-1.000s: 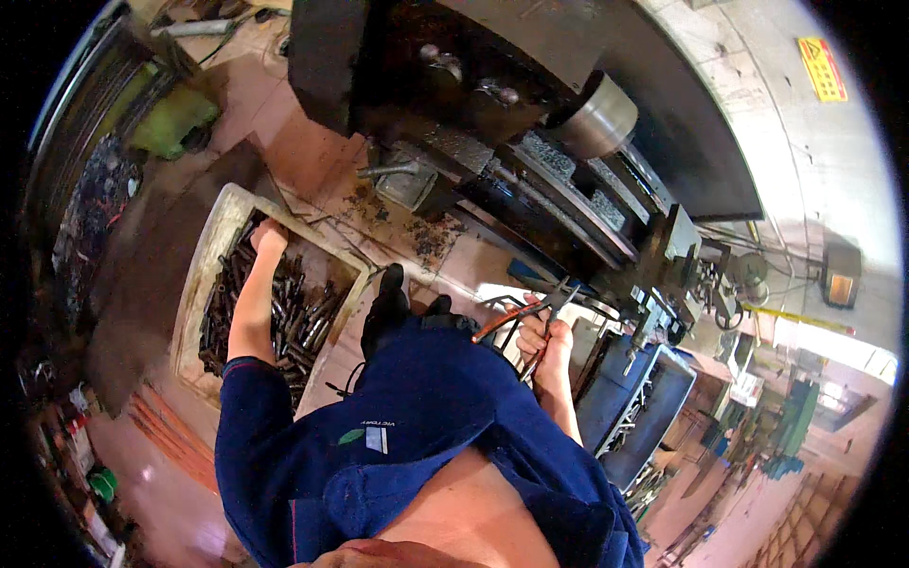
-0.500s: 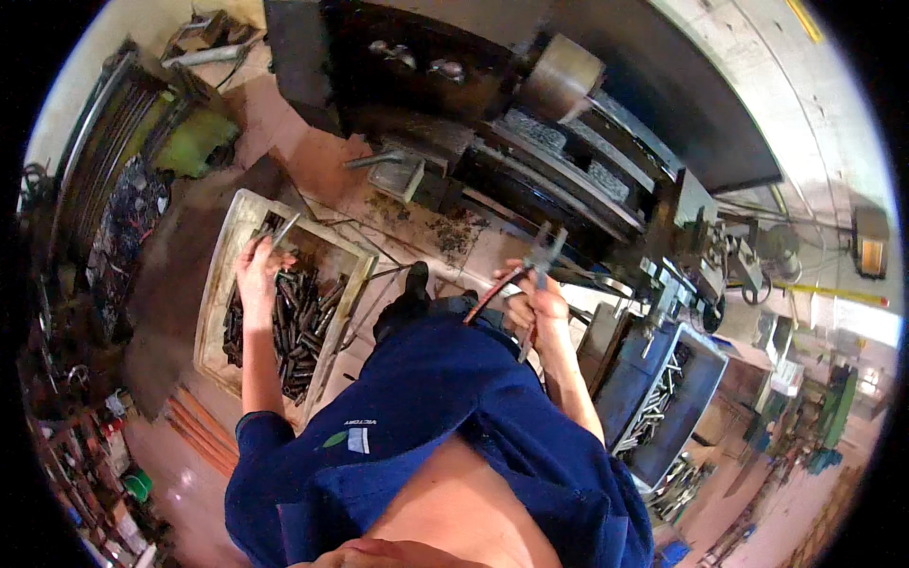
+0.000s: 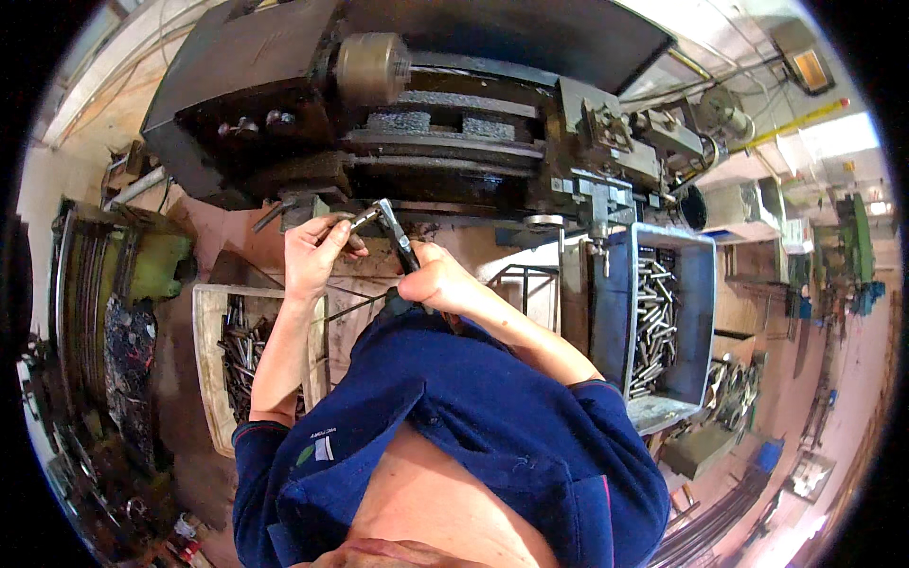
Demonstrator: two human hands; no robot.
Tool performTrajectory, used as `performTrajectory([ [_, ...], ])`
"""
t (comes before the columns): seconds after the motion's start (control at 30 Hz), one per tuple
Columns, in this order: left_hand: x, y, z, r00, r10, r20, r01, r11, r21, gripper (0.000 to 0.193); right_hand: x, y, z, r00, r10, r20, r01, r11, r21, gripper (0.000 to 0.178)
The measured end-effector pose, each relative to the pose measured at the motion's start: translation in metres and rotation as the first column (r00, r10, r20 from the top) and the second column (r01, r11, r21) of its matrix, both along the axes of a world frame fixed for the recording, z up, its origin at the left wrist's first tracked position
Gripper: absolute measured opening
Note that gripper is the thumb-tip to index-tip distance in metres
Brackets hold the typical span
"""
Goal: The person repeatedly picks up small metal rods from a bin, holds them against a rotating grinding wheel to smooth the ends, and then places the finished pieces into a blue bin. The process is continuous and repetitive, focusing on deburring or finishing the metal components.
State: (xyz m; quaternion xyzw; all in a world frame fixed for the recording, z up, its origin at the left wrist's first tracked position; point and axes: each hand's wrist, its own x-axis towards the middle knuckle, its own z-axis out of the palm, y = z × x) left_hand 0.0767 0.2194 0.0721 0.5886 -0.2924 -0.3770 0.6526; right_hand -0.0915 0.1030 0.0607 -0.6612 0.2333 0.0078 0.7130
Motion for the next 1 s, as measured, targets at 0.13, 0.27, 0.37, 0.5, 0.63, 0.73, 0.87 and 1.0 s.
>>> performTrajectory([
  [0.13, -0.004, -0.013, -0.007, 0.992, -0.1, -0.075, 0.102, 0.995, 0.016, 0.023, -0.009, 0.002, 0.004, 0.995, -0.098, -0.011, 0.095, 0.983, -0.157, 0.035],
  [0.27, -0.004, -0.027, -0.008, 0.978, -0.163, -0.132, 0.164, 0.986, -0.007, 0.024, -0.014, 0.002, -0.01, 0.986, -0.165, 0.023, 0.165, 0.94, -0.299, 0.037],
  [0.37, 0.0, -0.035, -0.011, 0.97, -0.205, -0.13, 0.208, 0.978, 0.01, 0.025, -0.013, 0.001, 0.003, 0.971, -0.197, -0.132, 0.137, 0.92, -0.369, 0.035],
  [0.5, 0.01, -0.045, -0.022, 0.944, -0.248, -0.219, 0.262, 0.964, 0.037, 0.022, -0.007, -0.001, -0.003, 0.969, -0.214, -0.124, 0.124, 0.854, -0.505, 0.034],
  [0.63, 0.019, -0.052, -0.025, 0.929, -0.271, -0.251, 0.29, 0.956, 0.042, 0.022, 0.001, -0.003, 0.025, 0.9, -0.3, -0.315, 0.327, 0.944, 0.035, 0.024],
  [0.73, 0.015, -0.051, -0.039, 0.921, -0.335, -0.198, 0.349, 0.936, 0.042, 0.027, 0.003, -0.009, 0.002, 0.83, -0.557, 0.003, 0.55, 0.82, 0.157, 0.019],
  [0.87, -0.026, -0.05, -0.051, 0.803, -0.56, -0.203, 0.588, 0.801, 0.116, 0.056, 0.012, -0.042, -0.035, 0.626, -0.777, 0.068, 0.766, 0.629, 0.132, 0.014],
  [1.0, -0.054, -0.083, -0.051, 0.747, -0.647, -0.153, 0.651, 0.759, -0.029, 0.054, 0.023, -0.075, -0.024, 0.564, -0.82, 0.095, 0.82, 0.57, 0.051, 0.011],
])
